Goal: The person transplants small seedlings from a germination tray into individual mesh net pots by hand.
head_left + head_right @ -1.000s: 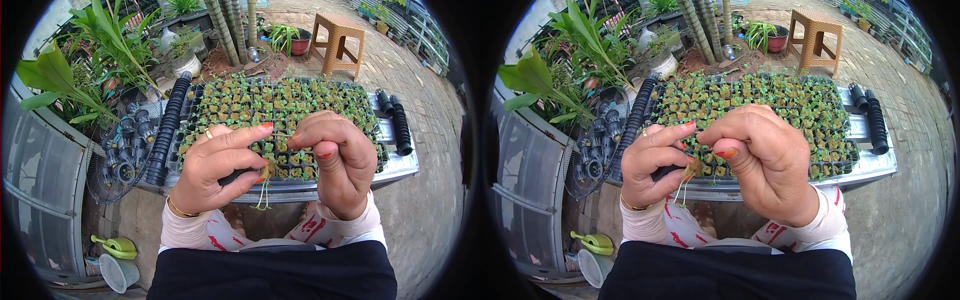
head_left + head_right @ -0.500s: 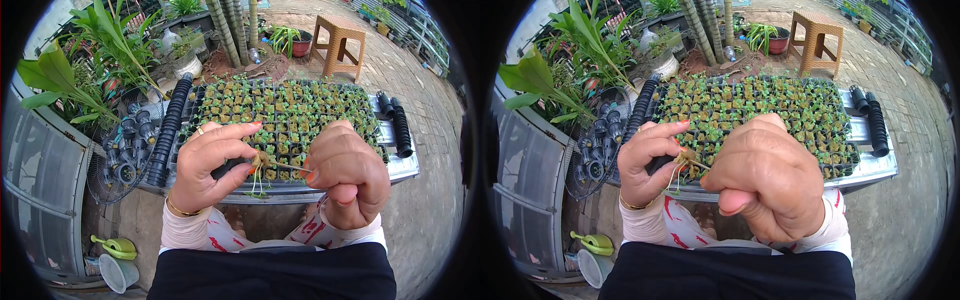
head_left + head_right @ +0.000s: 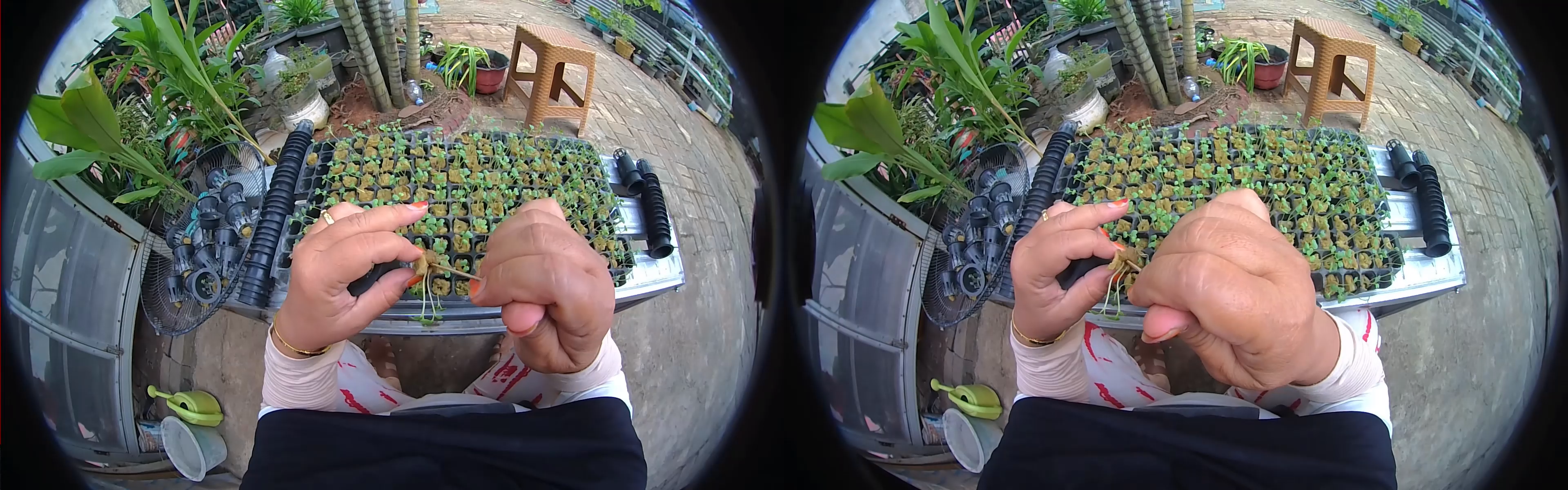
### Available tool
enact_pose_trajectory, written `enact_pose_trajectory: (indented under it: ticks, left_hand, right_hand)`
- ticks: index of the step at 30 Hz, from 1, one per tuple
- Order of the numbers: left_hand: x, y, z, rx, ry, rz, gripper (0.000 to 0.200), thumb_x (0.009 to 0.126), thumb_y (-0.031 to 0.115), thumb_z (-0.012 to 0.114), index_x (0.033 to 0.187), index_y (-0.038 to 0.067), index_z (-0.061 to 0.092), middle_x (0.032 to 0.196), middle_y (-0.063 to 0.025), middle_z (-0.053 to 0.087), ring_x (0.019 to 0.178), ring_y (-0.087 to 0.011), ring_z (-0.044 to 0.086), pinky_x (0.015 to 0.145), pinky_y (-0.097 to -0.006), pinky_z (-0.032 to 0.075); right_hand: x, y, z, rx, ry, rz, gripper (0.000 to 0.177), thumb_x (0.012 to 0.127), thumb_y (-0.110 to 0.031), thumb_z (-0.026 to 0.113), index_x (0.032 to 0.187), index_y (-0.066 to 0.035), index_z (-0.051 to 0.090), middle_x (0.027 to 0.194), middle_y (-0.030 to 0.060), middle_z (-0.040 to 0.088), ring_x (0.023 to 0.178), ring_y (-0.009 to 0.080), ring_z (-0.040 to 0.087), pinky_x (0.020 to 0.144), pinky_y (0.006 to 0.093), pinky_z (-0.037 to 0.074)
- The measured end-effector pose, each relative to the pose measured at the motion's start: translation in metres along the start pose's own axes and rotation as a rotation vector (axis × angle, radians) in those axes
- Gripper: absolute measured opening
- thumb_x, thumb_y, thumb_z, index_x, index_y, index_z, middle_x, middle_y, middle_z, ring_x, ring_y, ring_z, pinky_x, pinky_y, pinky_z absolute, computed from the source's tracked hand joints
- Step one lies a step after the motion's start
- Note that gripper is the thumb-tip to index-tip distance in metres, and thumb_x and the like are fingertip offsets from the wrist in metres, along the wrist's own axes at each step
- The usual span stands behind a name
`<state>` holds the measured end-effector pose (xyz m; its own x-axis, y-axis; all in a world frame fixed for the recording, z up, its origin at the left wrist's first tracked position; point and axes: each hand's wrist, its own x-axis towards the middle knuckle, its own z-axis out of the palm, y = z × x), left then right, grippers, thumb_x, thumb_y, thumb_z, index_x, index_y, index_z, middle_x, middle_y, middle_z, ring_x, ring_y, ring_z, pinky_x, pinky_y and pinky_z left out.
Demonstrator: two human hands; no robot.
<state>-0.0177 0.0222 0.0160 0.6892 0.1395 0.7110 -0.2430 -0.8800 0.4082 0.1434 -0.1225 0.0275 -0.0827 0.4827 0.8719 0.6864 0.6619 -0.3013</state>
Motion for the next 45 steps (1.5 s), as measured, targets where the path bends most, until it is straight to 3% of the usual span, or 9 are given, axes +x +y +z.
enact_pose_trajectory:
  ticks: [18, 23, 26, 27, 29, 32, 36, 44, 45]
  left_hand:
    - [-0.001, -0.003, 0.001, -0.014, -0.007, -0.014, 0.023, 0.063, 0.001, 0.071, 0.085, 0.007, 0.065, 0.109, -0.0129, 0.064, 0.084, -0.0233, 0.061, 0.071, -0.0305, 0.043]
    - [-0.003, -0.007, 0.002, -0.081, 0.003, -0.044, 0.021, 0.066, 0.002, 0.07, 0.087, 0.005, 0.064, 0.109, -0.0161, 0.063, 0.088, -0.0233, 0.062, 0.076, -0.0309, 0.044]
    - [-0.01, -0.009, 0.006, -0.356, 0.098, -0.165, 0.02, 0.071, 0.006, 0.071, 0.089, 0.002, 0.062, 0.11, -0.0174, 0.062, 0.091, -0.0214, 0.061, 0.081, -0.0317, 0.045]
    - [-0.01, -0.007, 0.007, -0.56, 0.124, -0.24, 0.021, 0.074, 0.008, 0.071, 0.091, 0.001, 0.062, 0.11, -0.017, 0.062, 0.093, -0.0202, 0.061, 0.083, -0.0316, 0.045]
    - [-0.014, -0.003, 0.01, -0.975, 0.194, -0.388, 0.026, 0.079, 0.012, 0.07, 0.098, -0.001, 0.06, 0.11, -0.0154, 0.062, 0.094, -0.0167, 0.06, 0.084, -0.0303, 0.046]
    - [-0.011, 0.004, 0.013, -1.086, 0.232, -0.457, 0.028, 0.08, 0.012, 0.069, 0.102, -0.002, 0.058, 0.109, -0.0152, 0.062, 0.094, -0.0158, 0.06, 0.084, -0.0295, 0.046]
    - [-0.011, 0.005, 0.02, -1.14, 0.196, -0.483, 0.029, 0.081, 0.011, 0.068, 0.105, -0.002, 0.058, 0.108, -0.0134, 0.062, 0.092, -0.015, 0.059, 0.084, -0.029, 0.046]
    - [-0.015, -0.001, 0.028, -1.138, 0.2, -0.505, 0.023, 0.084, 0.012, 0.065, 0.102, 0.001, 0.058, 0.1, -0.0074, 0.061, 0.094, -0.015, 0.059, 0.085, -0.0285, 0.046]
    - [-0.015, -0.002, 0.026, -1.269, 0.217, -0.531, 0.023, 0.086, 0.014, 0.063, 0.103, 0.001, 0.057, 0.1, -0.0074, 0.06, 0.094, -0.0153, 0.059, 0.085, -0.0285, 0.046]
  right_hand:
    - [-0.001, -0.002, -0.003, 0.042, 0.015, 0.045, 0.02, 0.083, -0.027, 0.061, 0.082, -0.006, 0.06, 0.071, 0.0022, 0.058, 0.064, 0.0202, 0.057, 0.063, 0.0312, 0.039]
    - [0.0, -0.004, -0.007, 0.024, 0.082, 0.04, 0.023, 0.086, -0.026, 0.058, 0.082, -0.004, 0.059, 0.076, 0.0067, 0.059, 0.067, 0.0216, 0.057, 0.064, 0.0301, 0.042]
    - [-0.003, 0.002, 0.0, 0.174, 0.151, 0.086, 0.021, 0.087, -0.024, 0.058, 0.085, -0.003, 0.059, 0.078, 0.0085, 0.058, 0.07, 0.0221, 0.056, 0.062, 0.0298, 0.043]
    - [-0.004, 0.002, 0.001, 0.176, 0.149, 0.083, 0.021, 0.087, -0.024, 0.058, 0.085, -0.003, 0.059, 0.078, 0.0085, 0.058, 0.07, 0.0221, 0.056, 0.062, 0.0298, 0.043]
    - [-0.007, 0.001, 0.003, 0.23, 0.085, 0.277, 0.016, 0.086, -0.017, 0.059, 0.089, -0.002, 0.059, 0.078, 0.0086, 0.057, 0.068, 0.0219, 0.054, 0.06, 0.0304, 0.043]
    - [-0.005, 0.007, 0.015, 0.08, 0.087, 0.249, 0.016, 0.083, -0.012, 0.063, 0.093, -0.001, 0.061, 0.081, 0.0084, 0.058, 0.064, 0.0181, 0.05, 0.055, 0.0287, 0.042]
    - [-0.004, 0.005, 0.029, 0.163, 0.14, 0.336, 0.036, 0.071, -0.011, 0.075, 0.103, -0.002, 0.062, 0.085, 0.0068, 0.058, 0.059, 0.0116, 0.045, 0.049, 0.0226, 0.036]
    - [-0.005, 0.008, 0.035, 0.193, 0.162, 0.42, 0.028, 0.068, -0.004, 0.074, 0.095, -0.001, 0.065, 0.079, 0.0041, 0.058, 0.056, 0.008, 0.043, 0.047, 0.022, 0.034]
    - [-0.008, 0.01, 0.035, 0.251, 0.198, 0.448, 0.027, 0.068, -0.003, 0.074, 0.094, -0.001, 0.065, 0.079, 0.004, 0.058, 0.055, 0.0069, 0.042, 0.047, 0.0213, 0.033]
